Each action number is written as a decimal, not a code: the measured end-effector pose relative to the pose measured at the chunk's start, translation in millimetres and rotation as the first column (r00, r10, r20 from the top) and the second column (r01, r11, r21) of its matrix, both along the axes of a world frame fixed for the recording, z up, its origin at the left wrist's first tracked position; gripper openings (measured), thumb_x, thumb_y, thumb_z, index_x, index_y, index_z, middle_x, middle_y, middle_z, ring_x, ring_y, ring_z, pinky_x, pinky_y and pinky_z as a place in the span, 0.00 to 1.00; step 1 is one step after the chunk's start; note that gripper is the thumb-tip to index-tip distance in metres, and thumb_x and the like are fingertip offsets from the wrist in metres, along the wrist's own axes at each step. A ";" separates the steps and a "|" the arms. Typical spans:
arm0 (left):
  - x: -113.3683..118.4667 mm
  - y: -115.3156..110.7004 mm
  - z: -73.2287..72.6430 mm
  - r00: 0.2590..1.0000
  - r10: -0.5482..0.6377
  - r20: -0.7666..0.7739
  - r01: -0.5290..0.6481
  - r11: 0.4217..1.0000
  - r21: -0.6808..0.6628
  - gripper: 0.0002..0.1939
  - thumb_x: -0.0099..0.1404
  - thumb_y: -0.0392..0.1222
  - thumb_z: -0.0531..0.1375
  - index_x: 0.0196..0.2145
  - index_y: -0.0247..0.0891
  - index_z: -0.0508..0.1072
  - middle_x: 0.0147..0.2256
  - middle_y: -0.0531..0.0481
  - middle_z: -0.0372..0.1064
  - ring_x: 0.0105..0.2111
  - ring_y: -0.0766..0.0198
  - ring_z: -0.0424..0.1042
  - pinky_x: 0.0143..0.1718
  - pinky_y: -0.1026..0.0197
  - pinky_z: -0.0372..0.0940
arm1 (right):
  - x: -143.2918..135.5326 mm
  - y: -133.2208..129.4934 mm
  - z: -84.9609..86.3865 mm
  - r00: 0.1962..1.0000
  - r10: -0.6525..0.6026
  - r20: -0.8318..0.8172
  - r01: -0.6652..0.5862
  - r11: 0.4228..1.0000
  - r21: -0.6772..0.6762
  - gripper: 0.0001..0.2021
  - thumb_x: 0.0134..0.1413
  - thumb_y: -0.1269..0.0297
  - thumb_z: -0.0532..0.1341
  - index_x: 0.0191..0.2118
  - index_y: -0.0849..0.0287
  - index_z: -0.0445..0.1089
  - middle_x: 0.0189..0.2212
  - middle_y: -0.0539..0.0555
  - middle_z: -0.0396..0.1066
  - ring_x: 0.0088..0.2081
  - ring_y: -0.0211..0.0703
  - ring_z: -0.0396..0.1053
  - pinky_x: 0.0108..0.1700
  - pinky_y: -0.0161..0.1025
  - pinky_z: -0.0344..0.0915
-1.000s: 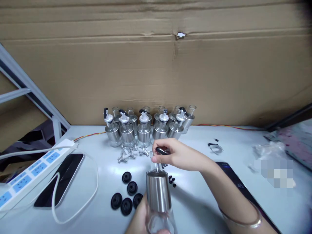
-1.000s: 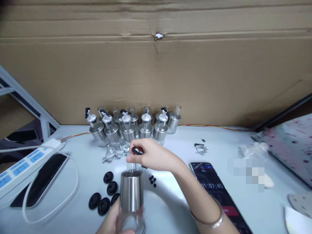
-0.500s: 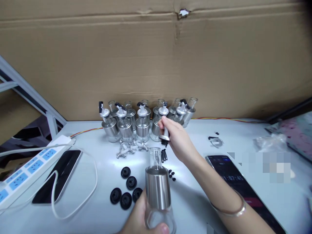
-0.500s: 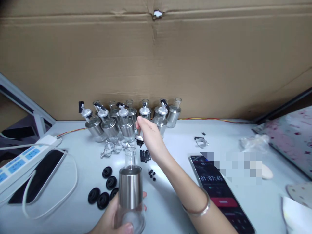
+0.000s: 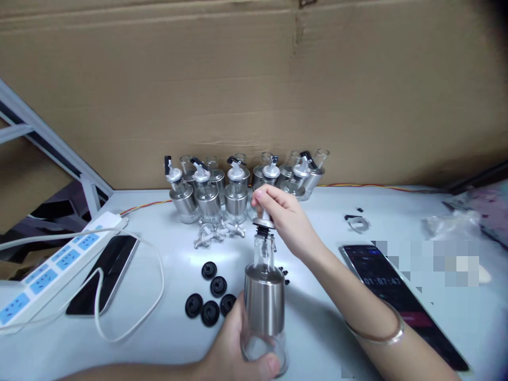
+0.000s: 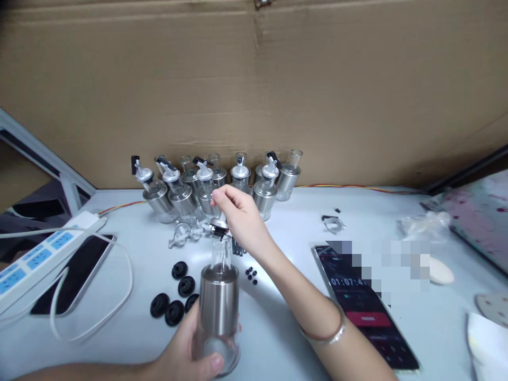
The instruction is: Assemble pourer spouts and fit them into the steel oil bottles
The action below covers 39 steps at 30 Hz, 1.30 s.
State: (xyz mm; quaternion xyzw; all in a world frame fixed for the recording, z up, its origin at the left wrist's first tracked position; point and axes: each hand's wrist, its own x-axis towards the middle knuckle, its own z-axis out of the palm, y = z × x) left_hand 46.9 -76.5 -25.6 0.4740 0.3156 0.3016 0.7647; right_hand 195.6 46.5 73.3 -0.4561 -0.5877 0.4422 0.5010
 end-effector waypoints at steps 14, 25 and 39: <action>-1.4 -0.2 1.8 0.999 -0.007 0.047 0.005 0.999 0.044 0.40 0.50 0.60 0.67 0.50 0.36 0.53 0.35 0.48 0.59 0.32 0.67 0.60 0.32 0.63 0.56 | 9.2 -5.5 7.3 0.981 0.138 0.139 -0.149 0.986 0.071 0.24 0.62 0.48 0.50 0.21 0.59 0.62 0.17 0.45 0.49 0.21 0.33 0.50 0.26 0.35 0.48; -3.0 -4.1 -3.9 0.997 -0.062 0.045 0.061 0.998 0.014 0.36 0.52 0.60 0.66 0.48 0.37 0.57 0.38 0.45 0.64 0.25 0.73 0.58 0.27 0.66 0.54 | 1.1 1.6 -16.2 0.974 0.115 0.193 -0.145 0.979 0.146 0.22 0.64 0.51 0.45 0.21 0.57 0.51 0.20 0.46 0.51 0.25 0.36 0.50 0.30 0.36 0.48; -4.3 -1.0 -6.2 0.993 -0.109 0.052 0.111 0.994 -0.023 0.33 0.49 0.61 0.67 0.42 0.39 0.59 0.36 0.45 0.66 0.23 0.72 0.57 0.25 0.67 0.53 | -2.1 -0.1 -22.2 0.924 0.142 0.354 -0.228 0.950 0.214 0.19 0.64 0.57 0.47 0.22 0.56 0.46 0.19 0.44 0.44 0.22 0.32 0.45 0.27 0.34 0.45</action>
